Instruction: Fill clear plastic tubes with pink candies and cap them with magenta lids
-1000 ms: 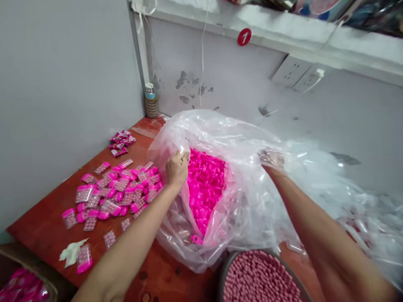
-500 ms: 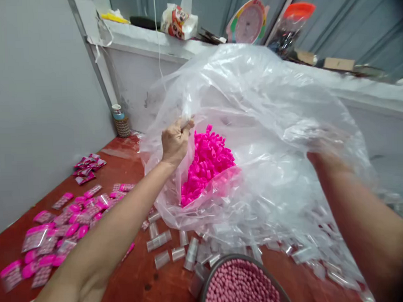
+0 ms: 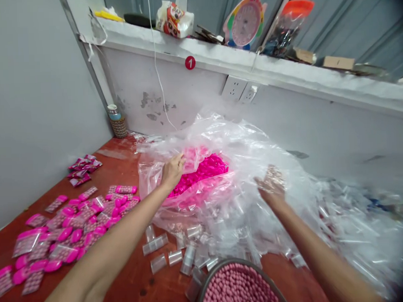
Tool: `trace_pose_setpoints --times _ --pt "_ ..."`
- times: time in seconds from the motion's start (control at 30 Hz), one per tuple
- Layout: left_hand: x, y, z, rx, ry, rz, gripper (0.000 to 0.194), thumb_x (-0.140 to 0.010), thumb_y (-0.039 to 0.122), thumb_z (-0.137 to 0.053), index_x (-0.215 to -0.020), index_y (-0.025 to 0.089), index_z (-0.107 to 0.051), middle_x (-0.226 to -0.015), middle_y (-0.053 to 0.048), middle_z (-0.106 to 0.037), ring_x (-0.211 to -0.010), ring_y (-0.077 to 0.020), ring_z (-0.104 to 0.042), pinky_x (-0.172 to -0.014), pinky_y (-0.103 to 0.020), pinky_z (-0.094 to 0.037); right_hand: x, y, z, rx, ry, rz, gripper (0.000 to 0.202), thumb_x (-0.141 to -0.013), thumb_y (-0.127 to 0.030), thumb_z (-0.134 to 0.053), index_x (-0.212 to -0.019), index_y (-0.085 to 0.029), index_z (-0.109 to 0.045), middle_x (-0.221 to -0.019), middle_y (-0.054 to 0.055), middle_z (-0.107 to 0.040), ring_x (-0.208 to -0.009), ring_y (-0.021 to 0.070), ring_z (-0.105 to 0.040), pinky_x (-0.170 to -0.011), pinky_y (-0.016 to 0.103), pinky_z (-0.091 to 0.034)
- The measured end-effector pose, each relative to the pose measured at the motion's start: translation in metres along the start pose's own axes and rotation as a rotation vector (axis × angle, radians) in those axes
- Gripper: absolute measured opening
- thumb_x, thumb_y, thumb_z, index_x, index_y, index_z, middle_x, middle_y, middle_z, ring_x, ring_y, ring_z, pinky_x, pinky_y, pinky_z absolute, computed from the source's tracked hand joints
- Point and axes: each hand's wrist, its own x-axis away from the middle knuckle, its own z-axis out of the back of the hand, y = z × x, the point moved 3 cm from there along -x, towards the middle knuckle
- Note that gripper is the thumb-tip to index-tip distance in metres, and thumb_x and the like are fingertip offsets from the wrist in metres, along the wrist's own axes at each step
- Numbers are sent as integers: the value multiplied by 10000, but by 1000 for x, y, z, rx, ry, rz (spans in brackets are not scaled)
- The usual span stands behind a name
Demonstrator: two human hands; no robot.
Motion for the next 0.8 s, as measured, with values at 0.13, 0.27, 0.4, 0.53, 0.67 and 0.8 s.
trace_pose_setpoints --times 0.13,0.27,0.4,0.53,0.67,0.8 --pt "49 3 -24 -63 -255 -126 324 -833 256 -378 -1138 204 -476 -1122 -56 -555 -1030 -173 -500 -894 -309 -371 36 -100 9 -171 -53 573 575 -804 -418 -390 -1297 -157 -251 -1325 110 -324 -1236 250 -219 -988 428 -166" --pt "101 2 -51 -231 -609 -9 359 -791 313 -444 -1115 161 -480 -1062 -127 -573 -1006 -257 -510 -845 -403 -379 45 -127 1 -133 -158 820 490 -748 -224 -497 -1220 -156 -387 -1064 101 -565 -1102 239 -401 -992 455 -87" --pt "145 31 -73 -140 -756 -89 275 -784 373 -438 -985 227 -555 -922 -52 -630 -868 -212 -581 -725 -304 -442 45 -68 -24 -24 -314 955 277 -693 -51 -444 -870 -174 -618 -836 69 -615 -833 176 -534 -981 386 -138" --pt "174 58 -98 -84 -905 -185 349 -796 427 -387 -1012 196 -534 -966 -84 -607 -875 -229 -574 -709 -323 -444 49 6 -45 29 -338 821 244 -674 -35 -435 -712 -169 -635 -809 82 -611 -773 170 -538 -955 373 -186" --pt "176 39 -108 -206 -821 -223 319 -779 375 -452 -1001 164 -539 -1012 -102 -587 -965 -239 -529 -836 -381 -387 59 30 -67 11 -313 649 269 -711 -34 -405 -711 -177 -634 -833 83 -618 -790 171 -536 -945 367 -209" --pt "175 -11 -103 -300 -769 -295 245 -792 240 -454 -1015 187 -541 -1250 -95 -442 -1188 -247 -337 -977 -512 -166 69 19 -94 18 -299 526 267 -748 -51 -378 -796 -147 -622 -891 104 -612 -862 182 -531 -962 363 -199"
